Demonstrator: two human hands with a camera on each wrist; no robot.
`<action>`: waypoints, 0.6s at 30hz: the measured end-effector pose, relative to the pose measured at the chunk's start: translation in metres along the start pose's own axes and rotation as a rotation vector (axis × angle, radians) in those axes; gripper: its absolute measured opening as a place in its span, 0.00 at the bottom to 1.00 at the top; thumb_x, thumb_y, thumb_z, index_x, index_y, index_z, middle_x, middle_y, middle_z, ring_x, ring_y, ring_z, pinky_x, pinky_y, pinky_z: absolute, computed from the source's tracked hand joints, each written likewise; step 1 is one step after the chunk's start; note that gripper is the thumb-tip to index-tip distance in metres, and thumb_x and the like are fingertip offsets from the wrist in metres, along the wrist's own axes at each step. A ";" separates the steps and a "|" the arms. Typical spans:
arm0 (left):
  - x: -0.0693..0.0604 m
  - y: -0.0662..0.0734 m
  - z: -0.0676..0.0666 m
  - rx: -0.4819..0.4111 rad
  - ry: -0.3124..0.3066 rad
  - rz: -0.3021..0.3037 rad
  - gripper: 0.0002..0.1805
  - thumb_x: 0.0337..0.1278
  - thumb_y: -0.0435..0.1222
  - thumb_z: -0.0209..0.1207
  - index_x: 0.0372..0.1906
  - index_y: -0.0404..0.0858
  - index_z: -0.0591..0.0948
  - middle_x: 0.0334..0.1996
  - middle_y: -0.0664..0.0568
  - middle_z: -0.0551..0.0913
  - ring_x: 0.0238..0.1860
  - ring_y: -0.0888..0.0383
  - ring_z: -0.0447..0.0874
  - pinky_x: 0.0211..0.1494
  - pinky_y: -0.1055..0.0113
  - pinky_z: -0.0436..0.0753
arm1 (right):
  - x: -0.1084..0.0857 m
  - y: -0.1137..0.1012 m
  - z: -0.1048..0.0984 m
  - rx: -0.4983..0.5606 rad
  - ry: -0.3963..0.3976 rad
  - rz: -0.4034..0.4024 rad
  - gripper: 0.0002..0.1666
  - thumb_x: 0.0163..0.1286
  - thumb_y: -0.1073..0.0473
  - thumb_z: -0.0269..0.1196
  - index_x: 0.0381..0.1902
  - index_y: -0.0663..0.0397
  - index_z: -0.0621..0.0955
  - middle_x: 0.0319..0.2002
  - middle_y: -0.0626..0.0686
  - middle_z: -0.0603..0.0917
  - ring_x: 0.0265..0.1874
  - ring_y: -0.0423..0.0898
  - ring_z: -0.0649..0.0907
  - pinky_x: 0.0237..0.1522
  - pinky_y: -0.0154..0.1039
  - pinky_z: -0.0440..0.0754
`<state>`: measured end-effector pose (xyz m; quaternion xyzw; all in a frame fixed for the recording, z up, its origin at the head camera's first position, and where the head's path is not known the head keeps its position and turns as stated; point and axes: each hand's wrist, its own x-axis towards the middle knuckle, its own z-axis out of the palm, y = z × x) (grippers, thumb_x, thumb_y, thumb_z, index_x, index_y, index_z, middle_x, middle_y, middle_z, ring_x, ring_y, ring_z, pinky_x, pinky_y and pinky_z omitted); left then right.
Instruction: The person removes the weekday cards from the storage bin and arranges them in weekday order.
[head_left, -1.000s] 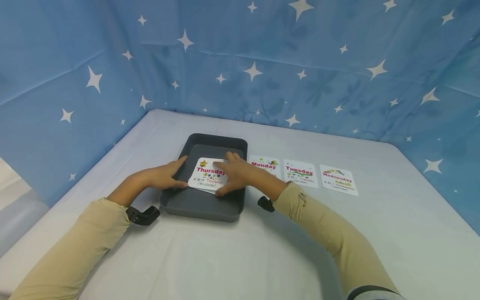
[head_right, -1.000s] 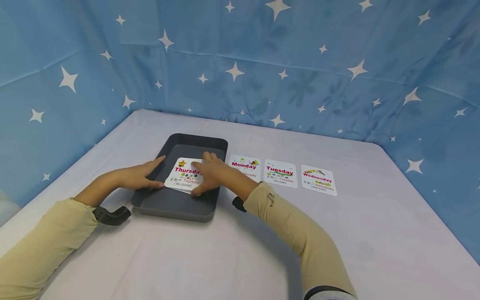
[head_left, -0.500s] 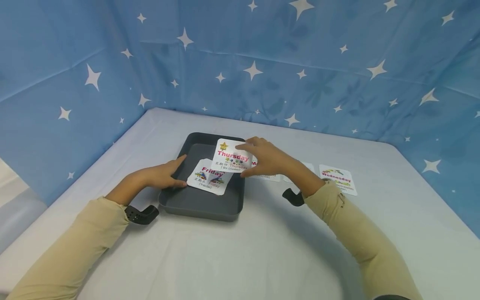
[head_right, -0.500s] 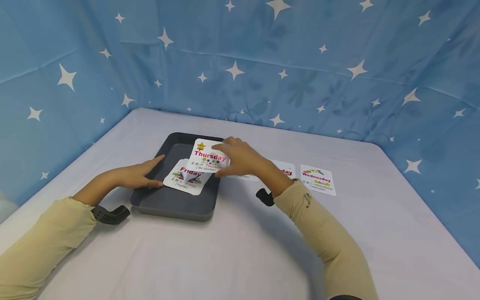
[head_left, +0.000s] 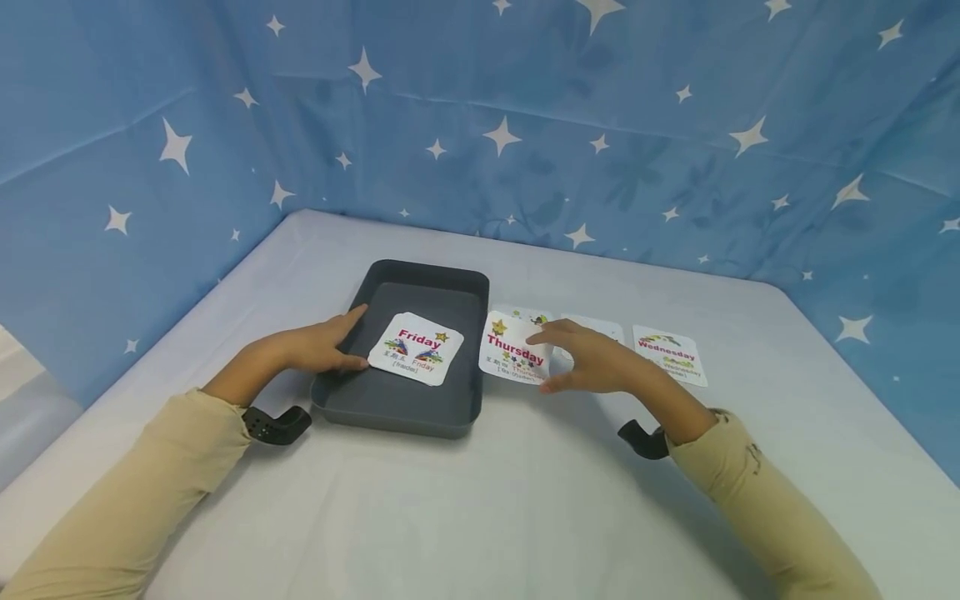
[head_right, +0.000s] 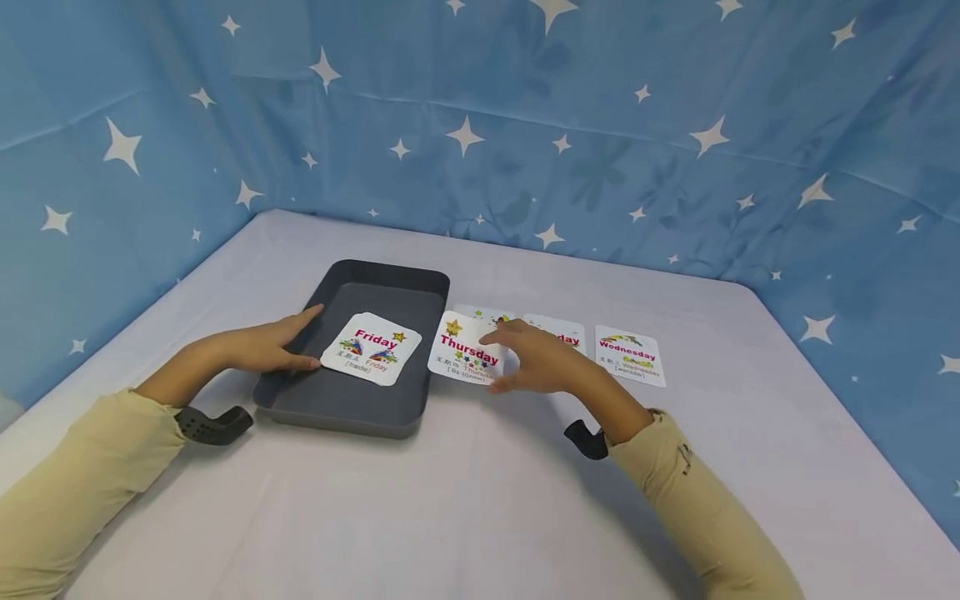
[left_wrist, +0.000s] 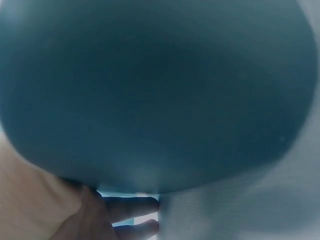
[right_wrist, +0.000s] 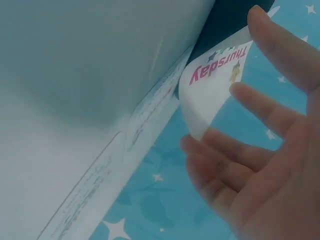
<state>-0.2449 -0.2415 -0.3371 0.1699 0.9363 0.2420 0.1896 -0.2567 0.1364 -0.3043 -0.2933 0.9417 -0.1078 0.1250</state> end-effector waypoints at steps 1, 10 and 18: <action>0.000 0.000 -0.001 0.000 0.002 -0.002 0.52 0.57 0.47 0.55 0.69 0.27 0.35 0.69 0.29 0.37 0.69 0.33 0.37 0.69 0.41 0.46 | -0.003 0.001 0.001 -0.001 0.003 -0.001 0.41 0.49 0.48 0.70 0.62 0.47 0.70 0.67 0.57 0.63 0.66 0.58 0.62 0.60 0.57 0.67; 0.000 0.001 -0.001 -0.019 -0.008 -0.002 0.52 0.58 0.47 0.55 0.69 0.27 0.34 0.69 0.29 0.36 0.69 0.34 0.36 0.69 0.42 0.45 | -0.018 0.002 0.018 -0.006 -0.031 0.013 0.40 0.48 0.45 0.71 0.61 0.42 0.71 0.67 0.57 0.62 0.66 0.59 0.61 0.61 0.58 0.64; -0.002 0.003 0.000 -0.014 -0.007 -0.003 0.51 0.59 0.46 0.55 0.69 0.27 0.34 0.69 0.29 0.36 0.70 0.34 0.36 0.69 0.42 0.46 | -0.021 -0.003 0.026 -0.051 -0.021 0.018 0.41 0.46 0.46 0.72 0.60 0.41 0.72 0.68 0.58 0.61 0.66 0.61 0.61 0.60 0.60 0.65</action>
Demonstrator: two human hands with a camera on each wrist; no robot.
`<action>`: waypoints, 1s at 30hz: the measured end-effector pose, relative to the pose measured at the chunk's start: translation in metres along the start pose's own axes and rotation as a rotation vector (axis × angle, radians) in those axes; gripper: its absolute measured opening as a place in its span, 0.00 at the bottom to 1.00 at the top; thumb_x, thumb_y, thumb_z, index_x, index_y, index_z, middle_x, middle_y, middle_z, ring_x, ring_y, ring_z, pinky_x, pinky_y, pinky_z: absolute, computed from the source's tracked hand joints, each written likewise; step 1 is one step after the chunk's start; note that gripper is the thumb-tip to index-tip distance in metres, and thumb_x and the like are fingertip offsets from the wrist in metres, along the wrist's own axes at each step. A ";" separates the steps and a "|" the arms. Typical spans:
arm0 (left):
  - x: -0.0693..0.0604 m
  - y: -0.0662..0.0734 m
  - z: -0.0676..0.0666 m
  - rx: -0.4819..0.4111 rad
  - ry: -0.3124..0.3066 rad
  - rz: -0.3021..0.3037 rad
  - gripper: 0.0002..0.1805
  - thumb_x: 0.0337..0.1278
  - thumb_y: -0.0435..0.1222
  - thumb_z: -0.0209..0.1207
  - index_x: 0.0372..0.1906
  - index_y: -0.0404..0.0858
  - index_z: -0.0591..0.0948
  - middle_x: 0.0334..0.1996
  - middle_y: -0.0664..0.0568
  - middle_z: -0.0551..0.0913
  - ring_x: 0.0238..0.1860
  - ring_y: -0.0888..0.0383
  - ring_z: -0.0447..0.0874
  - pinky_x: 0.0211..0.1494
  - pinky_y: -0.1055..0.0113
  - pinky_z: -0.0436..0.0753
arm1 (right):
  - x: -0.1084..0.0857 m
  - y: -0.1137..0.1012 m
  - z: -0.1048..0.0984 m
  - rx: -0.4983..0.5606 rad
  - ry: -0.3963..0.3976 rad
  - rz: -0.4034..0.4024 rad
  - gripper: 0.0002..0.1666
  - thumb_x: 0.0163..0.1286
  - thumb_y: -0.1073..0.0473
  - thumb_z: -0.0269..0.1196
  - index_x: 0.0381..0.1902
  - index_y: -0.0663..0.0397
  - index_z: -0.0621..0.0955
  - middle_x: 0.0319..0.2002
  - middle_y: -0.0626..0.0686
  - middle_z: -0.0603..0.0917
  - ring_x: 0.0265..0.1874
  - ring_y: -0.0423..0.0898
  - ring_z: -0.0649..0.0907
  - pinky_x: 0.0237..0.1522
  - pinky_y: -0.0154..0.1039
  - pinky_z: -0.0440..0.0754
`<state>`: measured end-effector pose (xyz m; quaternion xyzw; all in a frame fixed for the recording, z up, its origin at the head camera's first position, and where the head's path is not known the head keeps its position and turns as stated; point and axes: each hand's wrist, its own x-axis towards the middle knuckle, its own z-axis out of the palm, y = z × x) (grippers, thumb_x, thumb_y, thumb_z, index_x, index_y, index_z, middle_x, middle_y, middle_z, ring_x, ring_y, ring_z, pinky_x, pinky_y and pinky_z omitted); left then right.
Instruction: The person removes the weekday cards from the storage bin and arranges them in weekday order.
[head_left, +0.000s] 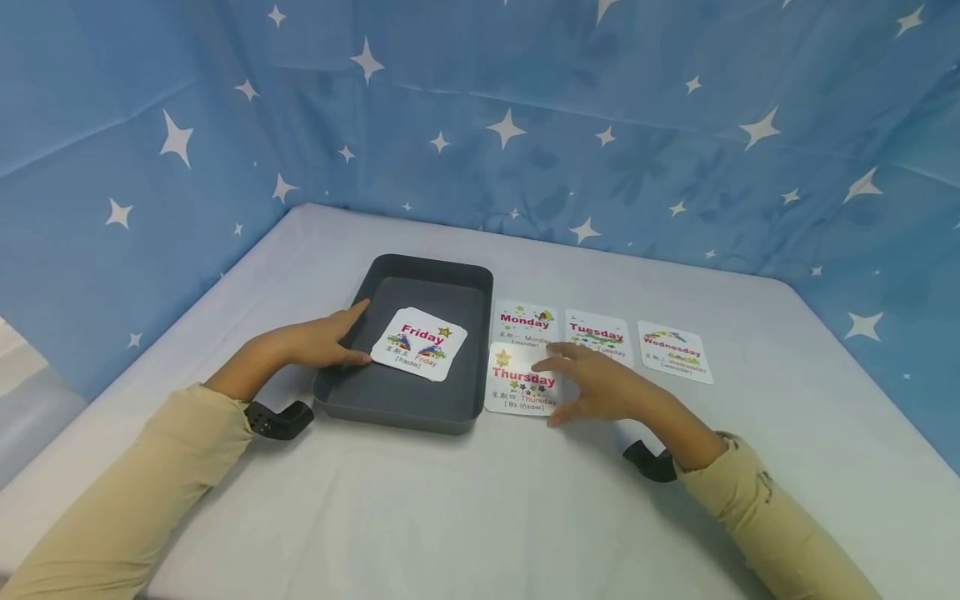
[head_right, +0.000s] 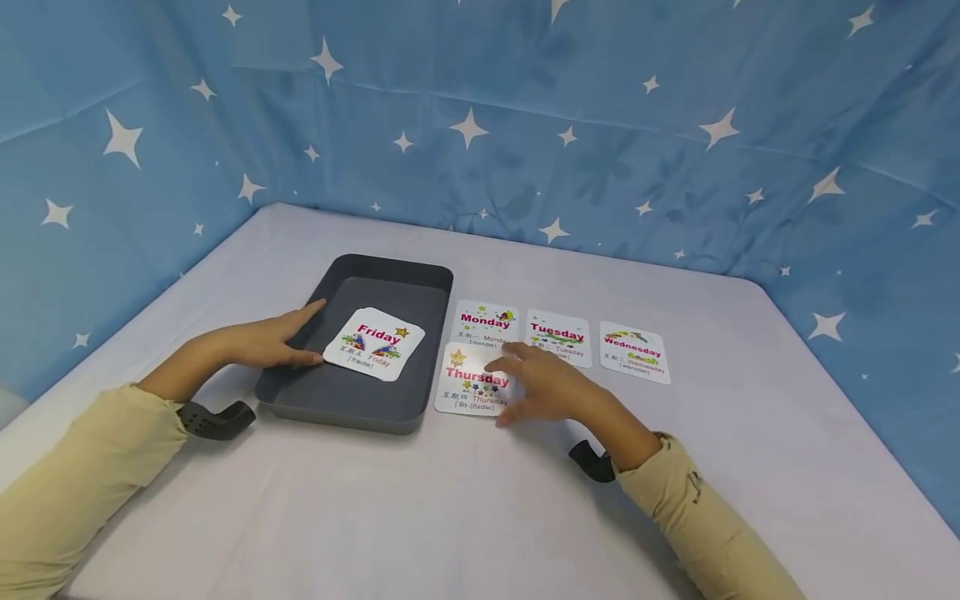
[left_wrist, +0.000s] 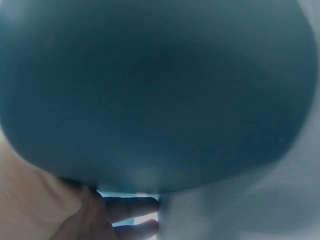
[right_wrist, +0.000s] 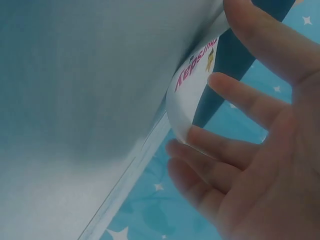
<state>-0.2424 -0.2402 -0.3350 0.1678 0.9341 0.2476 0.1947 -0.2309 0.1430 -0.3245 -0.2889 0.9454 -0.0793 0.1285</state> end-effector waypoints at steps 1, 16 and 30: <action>0.000 0.000 -0.001 -0.002 0.002 0.001 0.51 0.59 0.46 0.55 0.69 0.27 0.34 0.69 0.29 0.36 0.70 0.34 0.36 0.69 0.42 0.46 | 0.000 0.000 0.000 0.000 -0.009 0.011 0.41 0.45 0.46 0.72 0.60 0.41 0.72 0.68 0.58 0.61 0.66 0.61 0.61 0.60 0.60 0.65; 0.003 -0.004 0.001 -0.008 0.014 -0.001 0.52 0.58 0.47 0.56 0.69 0.28 0.34 0.69 0.29 0.37 0.70 0.35 0.36 0.69 0.42 0.46 | 0.001 0.002 0.003 0.012 -0.073 0.041 0.40 0.43 0.44 0.73 0.57 0.40 0.75 0.68 0.57 0.60 0.66 0.61 0.61 0.59 0.60 0.66; 0.005 -0.003 0.000 0.011 0.000 -0.006 0.51 0.59 0.46 0.55 0.69 0.28 0.34 0.69 0.29 0.36 0.70 0.34 0.36 0.69 0.42 0.46 | 0.004 0.002 0.003 0.049 -0.121 0.022 0.44 0.41 0.42 0.73 0.57 0.44 0.72 0.69 0.59 0.59 0.67 0.62 0.58 0.61 0.60 0.63</action>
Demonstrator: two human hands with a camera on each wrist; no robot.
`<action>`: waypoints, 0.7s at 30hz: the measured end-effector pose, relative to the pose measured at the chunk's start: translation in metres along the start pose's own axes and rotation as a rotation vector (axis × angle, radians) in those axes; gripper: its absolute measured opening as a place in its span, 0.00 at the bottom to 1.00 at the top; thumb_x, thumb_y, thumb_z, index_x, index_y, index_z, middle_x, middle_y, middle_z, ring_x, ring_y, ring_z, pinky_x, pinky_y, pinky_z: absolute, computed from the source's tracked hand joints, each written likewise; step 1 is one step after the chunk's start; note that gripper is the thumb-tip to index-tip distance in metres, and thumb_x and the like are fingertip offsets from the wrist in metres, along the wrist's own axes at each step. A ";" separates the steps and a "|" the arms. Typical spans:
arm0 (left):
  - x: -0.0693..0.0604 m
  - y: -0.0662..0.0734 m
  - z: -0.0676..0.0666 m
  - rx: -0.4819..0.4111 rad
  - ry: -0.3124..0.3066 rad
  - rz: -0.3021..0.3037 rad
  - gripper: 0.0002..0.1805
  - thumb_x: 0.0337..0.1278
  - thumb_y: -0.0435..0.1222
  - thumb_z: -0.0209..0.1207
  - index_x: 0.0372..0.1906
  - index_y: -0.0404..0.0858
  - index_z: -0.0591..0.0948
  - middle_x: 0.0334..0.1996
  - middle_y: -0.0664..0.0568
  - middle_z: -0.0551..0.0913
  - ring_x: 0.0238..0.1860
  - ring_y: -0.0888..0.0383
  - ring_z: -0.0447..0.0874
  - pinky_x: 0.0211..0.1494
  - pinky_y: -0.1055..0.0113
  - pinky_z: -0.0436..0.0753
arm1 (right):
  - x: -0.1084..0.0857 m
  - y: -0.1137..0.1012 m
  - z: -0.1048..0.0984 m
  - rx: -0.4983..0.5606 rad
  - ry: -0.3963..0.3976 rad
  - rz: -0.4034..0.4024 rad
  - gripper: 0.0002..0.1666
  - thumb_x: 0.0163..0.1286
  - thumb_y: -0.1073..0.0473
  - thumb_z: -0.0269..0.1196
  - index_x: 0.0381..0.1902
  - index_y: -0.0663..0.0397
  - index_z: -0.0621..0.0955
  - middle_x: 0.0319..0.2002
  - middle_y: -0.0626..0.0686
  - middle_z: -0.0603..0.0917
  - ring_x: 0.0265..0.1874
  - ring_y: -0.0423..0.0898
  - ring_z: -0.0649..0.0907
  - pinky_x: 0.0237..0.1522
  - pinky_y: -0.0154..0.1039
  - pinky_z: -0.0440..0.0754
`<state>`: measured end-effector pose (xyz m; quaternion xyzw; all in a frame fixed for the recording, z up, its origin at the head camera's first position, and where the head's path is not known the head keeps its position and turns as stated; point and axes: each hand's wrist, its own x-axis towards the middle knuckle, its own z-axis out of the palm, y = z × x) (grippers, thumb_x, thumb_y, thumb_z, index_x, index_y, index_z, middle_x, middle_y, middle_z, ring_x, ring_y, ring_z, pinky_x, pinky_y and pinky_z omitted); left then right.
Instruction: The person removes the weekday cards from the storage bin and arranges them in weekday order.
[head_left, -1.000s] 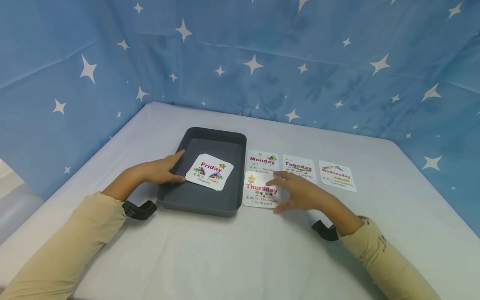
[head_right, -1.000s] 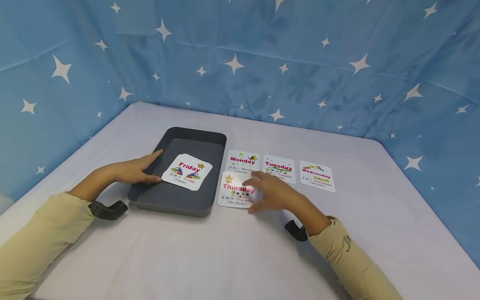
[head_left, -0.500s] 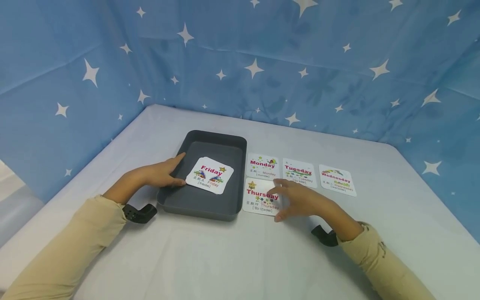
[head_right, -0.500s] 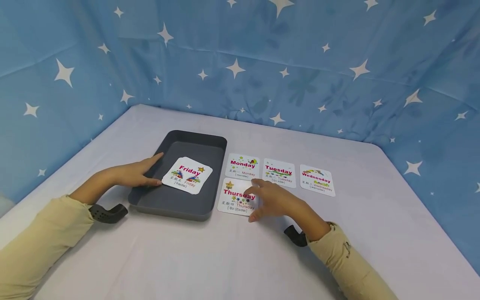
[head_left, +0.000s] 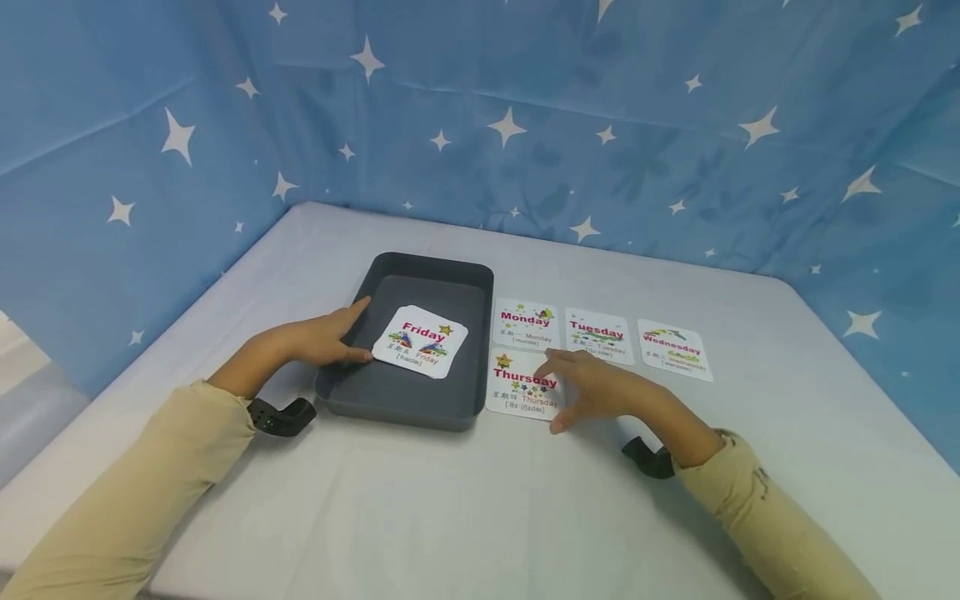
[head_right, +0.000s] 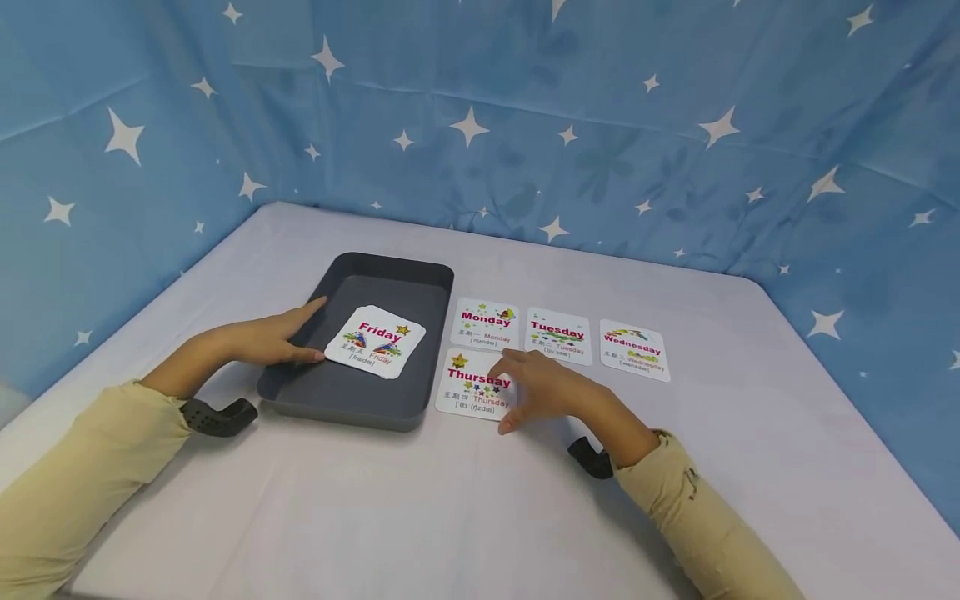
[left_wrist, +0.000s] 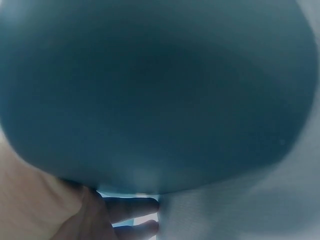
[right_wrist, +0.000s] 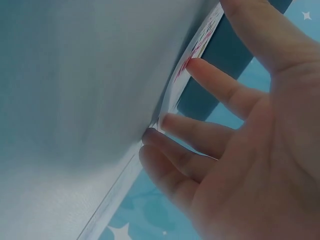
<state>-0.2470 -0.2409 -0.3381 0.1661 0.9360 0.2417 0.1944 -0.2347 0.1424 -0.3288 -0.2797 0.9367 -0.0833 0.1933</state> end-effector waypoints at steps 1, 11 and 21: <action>0.000 0.000 0.000 0.000 0.001 -0.002 0.51 0.59 0.46 0.55 0.69 0.28 0.34 0.69 0.29 0.36 0.70 0.34 0.36 0.69 0.42 0.46 | 0.000 0.000 -0.001 0.003 -0.001 0.000 0.44 0.40 0.42 0.73 0.57 0.44 0.72 0.69 0.59 0.59 0.67 0.62 0.58 0.61 0.60 0.63; -0.002 0.001 0.000 -0.009 0.003 0.010 0.50 0.59 0.45 0.54 0.69 0.27 0.33 0.70 0.31 0.35 0.70 0.35 0.34 0.69 0.43 0.45 | -0.001 0.002 0.000 -0.012 0.006 -0.027 0.45 0.41 0.41 0.73 0.59 0.44 0.71 0.68 0.59 0.61 0.67 0.61 0.59 0.61 0.61 0.63; -0.003 0.003 0.000 -0.011 -0.003 0.001 0.50 0.59 0.44 0.54 0.69 0.27 0.34 0.70 0.30 0.36 0.70 0.35 0.34 0.69 0.43 0.44 | -0.003 0.002 -0.002 0.038 -0.013 -0.034 0.44 0.43 0.44 0.72 0.59 0.45 0.70 0.70 0.59 0.55 0.68 0.62 0.55 0.61 0.62 0.62</action>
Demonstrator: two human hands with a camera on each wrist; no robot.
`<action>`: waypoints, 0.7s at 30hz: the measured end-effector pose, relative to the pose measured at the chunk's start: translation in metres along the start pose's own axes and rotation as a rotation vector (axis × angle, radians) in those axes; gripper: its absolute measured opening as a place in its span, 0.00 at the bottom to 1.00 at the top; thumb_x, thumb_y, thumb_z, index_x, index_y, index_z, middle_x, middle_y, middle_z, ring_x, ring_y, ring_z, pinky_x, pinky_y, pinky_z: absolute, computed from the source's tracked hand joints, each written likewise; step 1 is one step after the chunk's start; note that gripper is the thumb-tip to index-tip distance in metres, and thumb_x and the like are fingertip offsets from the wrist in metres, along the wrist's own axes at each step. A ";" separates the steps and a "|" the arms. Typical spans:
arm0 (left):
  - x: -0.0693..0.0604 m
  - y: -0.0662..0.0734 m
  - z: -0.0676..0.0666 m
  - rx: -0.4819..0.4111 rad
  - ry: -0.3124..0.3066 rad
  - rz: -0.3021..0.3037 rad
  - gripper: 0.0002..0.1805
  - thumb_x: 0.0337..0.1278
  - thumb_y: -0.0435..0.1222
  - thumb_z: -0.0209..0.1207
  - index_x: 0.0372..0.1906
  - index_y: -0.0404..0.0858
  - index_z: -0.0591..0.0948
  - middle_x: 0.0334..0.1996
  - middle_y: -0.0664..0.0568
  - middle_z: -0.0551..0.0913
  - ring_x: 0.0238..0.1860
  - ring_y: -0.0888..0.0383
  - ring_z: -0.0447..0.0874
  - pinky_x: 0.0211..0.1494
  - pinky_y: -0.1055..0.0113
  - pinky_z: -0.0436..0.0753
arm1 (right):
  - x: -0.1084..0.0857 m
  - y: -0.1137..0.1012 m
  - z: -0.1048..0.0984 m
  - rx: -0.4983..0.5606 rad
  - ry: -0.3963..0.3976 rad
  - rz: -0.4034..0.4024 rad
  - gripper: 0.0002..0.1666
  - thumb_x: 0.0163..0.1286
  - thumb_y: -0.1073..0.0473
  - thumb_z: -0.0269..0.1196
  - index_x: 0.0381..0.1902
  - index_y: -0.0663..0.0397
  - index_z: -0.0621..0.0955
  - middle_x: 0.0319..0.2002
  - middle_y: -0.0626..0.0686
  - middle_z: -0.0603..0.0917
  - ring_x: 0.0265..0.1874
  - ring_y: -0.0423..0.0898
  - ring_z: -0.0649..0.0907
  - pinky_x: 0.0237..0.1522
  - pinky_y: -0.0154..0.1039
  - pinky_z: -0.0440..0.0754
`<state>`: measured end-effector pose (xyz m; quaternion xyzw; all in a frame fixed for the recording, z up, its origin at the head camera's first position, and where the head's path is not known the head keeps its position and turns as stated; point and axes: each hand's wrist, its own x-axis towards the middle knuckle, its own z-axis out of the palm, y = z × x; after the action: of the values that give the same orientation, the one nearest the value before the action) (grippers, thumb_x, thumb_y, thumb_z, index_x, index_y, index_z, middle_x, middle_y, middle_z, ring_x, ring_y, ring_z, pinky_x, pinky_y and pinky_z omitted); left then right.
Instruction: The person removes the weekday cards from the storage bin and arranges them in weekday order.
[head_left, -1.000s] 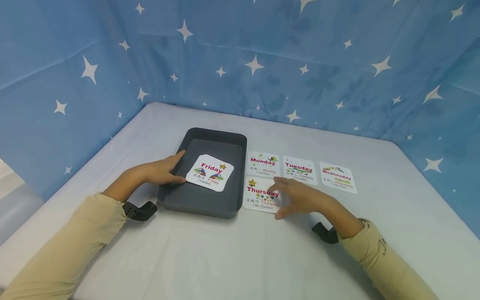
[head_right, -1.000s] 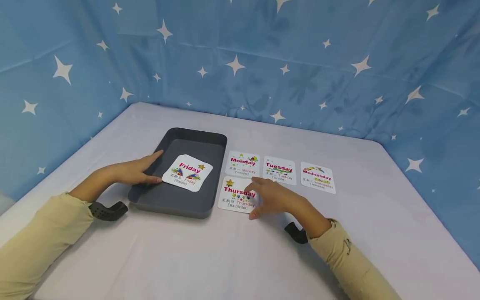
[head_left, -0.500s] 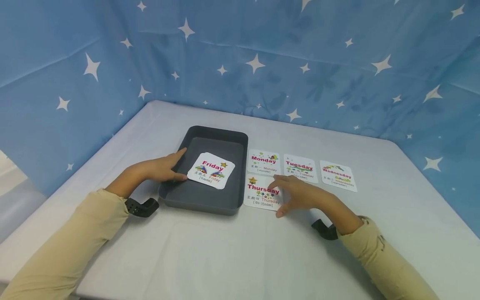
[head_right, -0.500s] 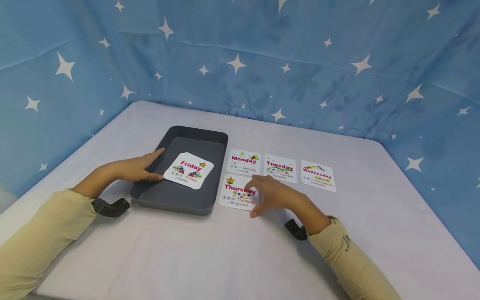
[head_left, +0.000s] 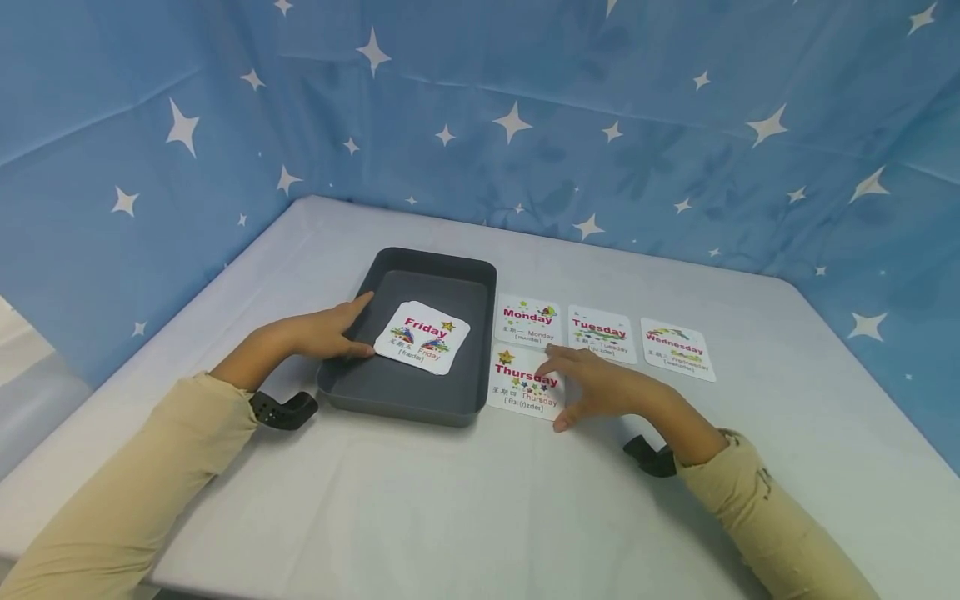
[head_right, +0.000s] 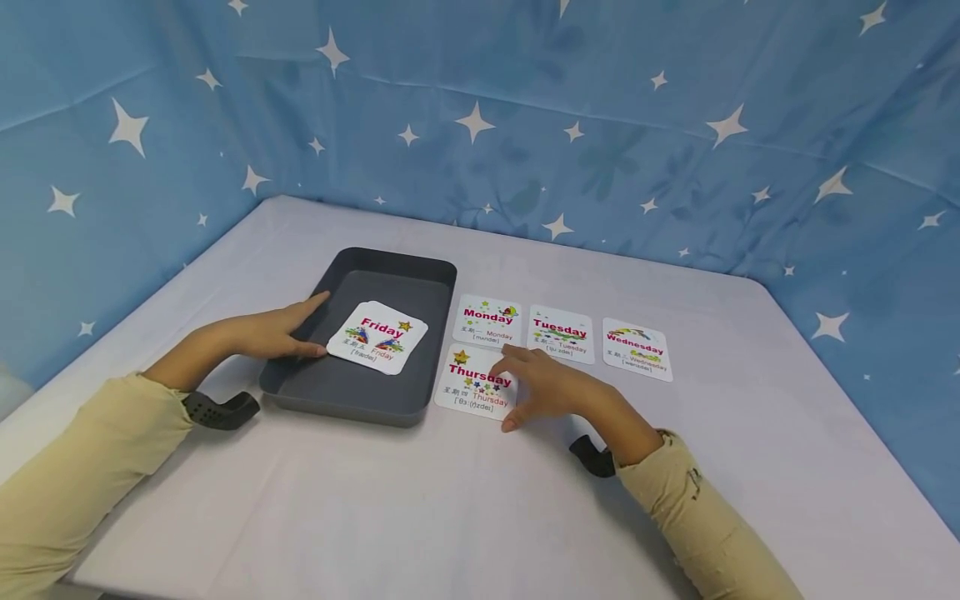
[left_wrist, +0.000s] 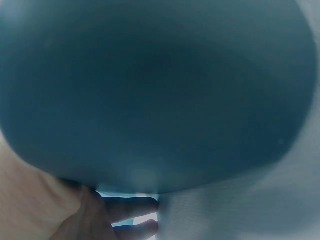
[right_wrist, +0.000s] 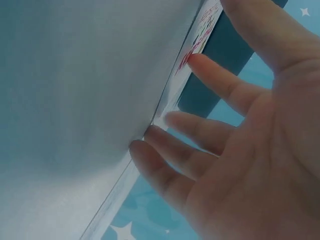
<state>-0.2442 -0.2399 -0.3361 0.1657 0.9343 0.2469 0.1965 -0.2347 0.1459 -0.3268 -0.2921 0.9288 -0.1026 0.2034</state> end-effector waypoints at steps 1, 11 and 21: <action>0.000 -0.001 0.000 0.001 0.002 -0.003 0.50 0.59 0.44 0.54 0.69 0.27 0.34 0.70 0.30 0.36 0.70 0.35 0.35 0.69 0.43 0.45 | 0.000 0.000 -0.001 0.007 -0.002 -0.001 0.45 0.43 0.44 0.72 0.60 0.44 0.69 0.71 0.58 0.53 0.68 0.62 0.54 0.61 0.62 0.61; -0.002 -0.002 -0.003 0.008 0.013 -0.012 0.50 0.59 0.45 0.54 0.69 0.28 0.34 0.70 0.31 0.37 0.70 0.36 0.36 0.70 0.44 0.45 | 0.037 -0.031 -0.033 -0.047 0.183 -0.076 0.50 0.52 0.42 0.67 0.69 0.41 0.57 0.72 0.55 0.46 0.70 0.58 0.51 0.62 0.60 0.61; 0.000 -0.002 0.000 0.002 0.011 -0.013 0.50 0.59 0.45 0.54 0.70 0.29 0.34 0.70 0.31 0.38 0.71 0.37 0.37 0.70 0.45 0.46 | 0.113 -0.098 -0.021 -0.261 -0.022 -0.067 0.68 0.44 0.26 0.63 0.72 0.50 0.44 0.70 0.62 0.53 0.68 0.60 0.56 0.66 0.55 0.58</action>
<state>-0.2449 -0.2413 -0.3374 0.1585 0.9367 0.2458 0.1927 -0.2794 0.0021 -0.3135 -0.3481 0.9218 0.0154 0.1701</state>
